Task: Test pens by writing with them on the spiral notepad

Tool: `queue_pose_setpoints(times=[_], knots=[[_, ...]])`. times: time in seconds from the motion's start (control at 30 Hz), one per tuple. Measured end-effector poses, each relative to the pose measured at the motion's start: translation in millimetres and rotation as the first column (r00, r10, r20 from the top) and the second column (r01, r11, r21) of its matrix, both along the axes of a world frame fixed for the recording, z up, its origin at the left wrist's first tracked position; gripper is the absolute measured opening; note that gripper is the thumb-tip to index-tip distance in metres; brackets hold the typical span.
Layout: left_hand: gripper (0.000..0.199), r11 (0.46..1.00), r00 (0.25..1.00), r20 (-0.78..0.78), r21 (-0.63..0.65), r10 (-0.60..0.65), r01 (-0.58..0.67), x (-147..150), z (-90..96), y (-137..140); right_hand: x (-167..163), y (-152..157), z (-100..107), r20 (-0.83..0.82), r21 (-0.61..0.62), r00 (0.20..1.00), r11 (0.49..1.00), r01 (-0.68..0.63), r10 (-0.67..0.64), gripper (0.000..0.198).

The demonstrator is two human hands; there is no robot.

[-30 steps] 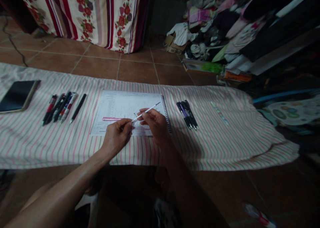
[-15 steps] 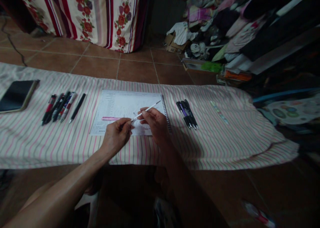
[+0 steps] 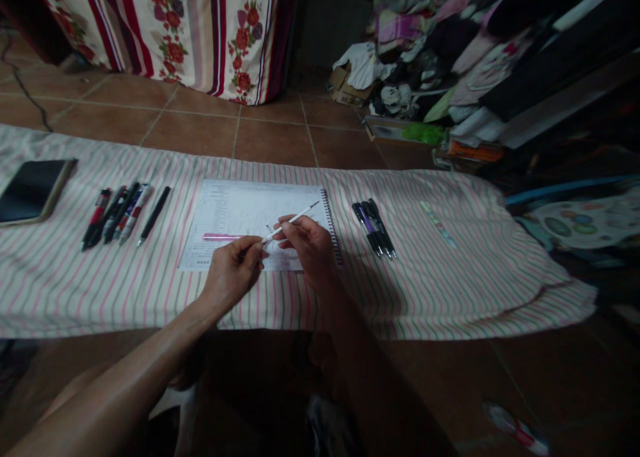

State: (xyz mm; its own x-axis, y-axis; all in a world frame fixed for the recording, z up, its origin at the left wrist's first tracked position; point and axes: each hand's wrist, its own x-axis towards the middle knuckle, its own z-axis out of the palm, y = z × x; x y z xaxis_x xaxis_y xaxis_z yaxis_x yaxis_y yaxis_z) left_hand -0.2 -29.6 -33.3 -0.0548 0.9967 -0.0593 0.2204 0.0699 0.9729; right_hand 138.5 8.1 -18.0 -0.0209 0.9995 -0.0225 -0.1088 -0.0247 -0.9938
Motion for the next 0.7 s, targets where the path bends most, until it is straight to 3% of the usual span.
queue_pose_setpoints(times=[0.7], knots=[[0.023,1.000,1.000,0.016,-0.014,0.003,-0.003,0.8,-0.6,-0.2,1.8,1.7,-4.3,0.039,0.043,0.999,0.998,-0.039,0.037,0.021]])
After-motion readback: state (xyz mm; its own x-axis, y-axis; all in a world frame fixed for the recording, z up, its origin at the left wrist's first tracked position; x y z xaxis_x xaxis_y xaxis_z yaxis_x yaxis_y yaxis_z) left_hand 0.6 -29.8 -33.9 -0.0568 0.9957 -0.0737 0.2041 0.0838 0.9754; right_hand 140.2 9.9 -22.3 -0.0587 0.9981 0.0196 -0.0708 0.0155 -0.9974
